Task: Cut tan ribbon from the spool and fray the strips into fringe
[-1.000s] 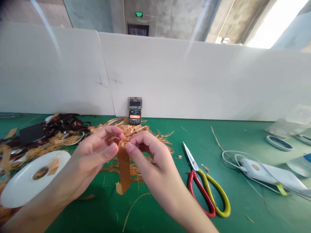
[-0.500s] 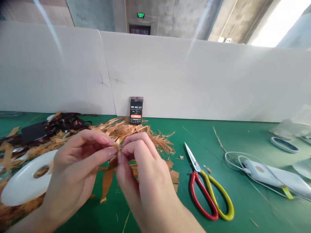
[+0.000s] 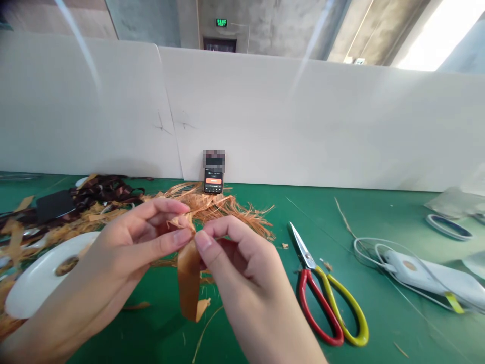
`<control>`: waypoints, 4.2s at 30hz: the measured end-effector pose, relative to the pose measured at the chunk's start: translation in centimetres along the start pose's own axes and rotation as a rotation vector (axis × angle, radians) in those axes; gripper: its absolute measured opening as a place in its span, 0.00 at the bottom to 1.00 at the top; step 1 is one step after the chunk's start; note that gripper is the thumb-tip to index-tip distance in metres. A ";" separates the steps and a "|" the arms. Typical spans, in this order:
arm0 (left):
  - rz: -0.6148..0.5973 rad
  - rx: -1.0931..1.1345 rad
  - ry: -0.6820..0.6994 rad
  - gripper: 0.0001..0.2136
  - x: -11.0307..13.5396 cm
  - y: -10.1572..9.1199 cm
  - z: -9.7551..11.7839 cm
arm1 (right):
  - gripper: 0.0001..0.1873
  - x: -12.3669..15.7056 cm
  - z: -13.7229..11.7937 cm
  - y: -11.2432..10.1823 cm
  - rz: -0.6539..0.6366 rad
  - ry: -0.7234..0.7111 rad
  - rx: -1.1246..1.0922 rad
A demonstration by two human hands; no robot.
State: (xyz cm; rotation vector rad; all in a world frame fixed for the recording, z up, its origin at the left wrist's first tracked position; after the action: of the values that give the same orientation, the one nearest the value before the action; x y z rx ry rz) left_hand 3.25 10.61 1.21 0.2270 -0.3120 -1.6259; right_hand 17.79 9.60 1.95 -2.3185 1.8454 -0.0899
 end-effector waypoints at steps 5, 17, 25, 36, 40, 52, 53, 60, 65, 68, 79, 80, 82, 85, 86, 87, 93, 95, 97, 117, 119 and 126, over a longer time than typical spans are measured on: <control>0.008 -0.067 0.046 0.09 -0.2 -0.3 -0.3 | 0.15 -0.2 0.1 -0.2 0.099 -0.054 -0.116; 0.063 0.093 0.108 0.03 -0.3 -0.8 0.3 | 0.10 -0.4 0.6 -0.7 0.084 0.125 -0.382; -0.104 0.029 0.008 0.14 -0.2 0.1 -0.3 | 0.12 -0.5 0.9 -0.8 0.057 0.154 -0.440; -0.069 -0.085 -0.191 0.13 -0.3 0.9 -0.8 | 0.16 -0.9 0.6 -1.1 0.108 0.106 -0.339; -0.023 -0.089 -0.183 0.11 0.0 1.1 -0.7 | 0.11 -0.9 0.5 -1.5 0.164 0.042 -0.346; -0.012 -0.190 -0.103 0.14 -0.3 0.7 -1.3 | 0.13 -0.7 0.5 -2.5 0.334 0.044 -0.295; -0.025 -0.198 -0.104 0.13 -0.3 0.7 -1.3 | 0.13 -0.7 0.5 -2.6 0.345 0.042 -0.292; -0.036 -0.247 -0.110 0.13 -0.2 0.7 -1.1 | 0.13 -0.5 0.4 -3.1 0.397 0.013 -0.269; 0.016 -0.253 -0.075 0.12 0.0 1.0 -0.9 | 0.13 -0.4 0.2 -3.3 0.433 -0.027 -0.253; 0.000 -0.273 -0.067 0.13 -0.1 0.9 -1.0 | 0.19 -0.3 0.2 -3.3 0.477 -0.031 -0.207; 0.051 -0.315 0.198 0.04 0.1 0.6 -0.7 | 0.17 0.4 -0.7 -0.6 0.331 0.079 0.027; 0.065 -0.337 0.217 0.03 0.2 0.6 -0.6 | 0.16 0.5 -0.8 -0.6 0.342 0.076 0.031; 0.098 -0.379 0.255 0.02 0.4 0.8 -0.3 | 0.15 0.7 -0.9 -0.7 0.372 0.066 0.044; 0.144 -0.415 0.303 0.02 0.6 0.8 0.0 | 0.15 0.8 -0.9 -0.8 0.418 0.053 0.075; 0.151 -0.423 0.314 0.02 0.7 0.9 0.0 | 0.15 0.8 -0.8 -0.9 0.433 0.050 0.093; 0.153 -0.430 0.319 0.02 0.7 0.9 0.0 | 0.15 0.9 -0.8 -0.9 0.451 0.045 0.112; 0.178 -0.363 0.348 0.03 1.0 0.7 -0.5 | 0.16 0.9 -0.8 -1.0 0.501 0.008 0.119; 0.180 -0.250 0.334 0.03 1.1 0.5 -0.7 | 0.18 0.8 -0.6 -1.1 0.484 -0.002 0.039; 0.156 -0.124 0.282 0.03 1.1 0.3 -0.9 | 0.19 0.6 -0.3 -1.2 0.449 -0.009 -0.083; 0.096 -0.005 0.291 0.03 0.5 0.2 -0.5 | 0.21 0.1 0.2 -0.8 0.236 0.132 -0.293; 0.115 0.059 0.267 0.03 0.2 -0.1 -0.4 | 0.19 -0.1 0.4 -1.1 0.226 0.154 -0.322; 0.021 0.022 0.168 0.09 -0.2 0.0 -0.4 | 0.20 -0.2 0.5 -1.4 0.206 0.155 -0.361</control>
State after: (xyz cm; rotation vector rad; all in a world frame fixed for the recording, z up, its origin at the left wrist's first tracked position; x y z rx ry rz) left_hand 3.44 10.77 0.81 0.3743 -0.2030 -1.5719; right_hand 19.15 10.14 1.73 -2.3807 2.3366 0.1033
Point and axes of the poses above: each hand's wrist, its own x-axis away from the middle knuckle, its own y-axis out of the palm, z = x × y, the point moved 4 cm from there along -x, towards the middle knuckle, and after that the axes turned 7 degrees about x, right-handed, at the moved point
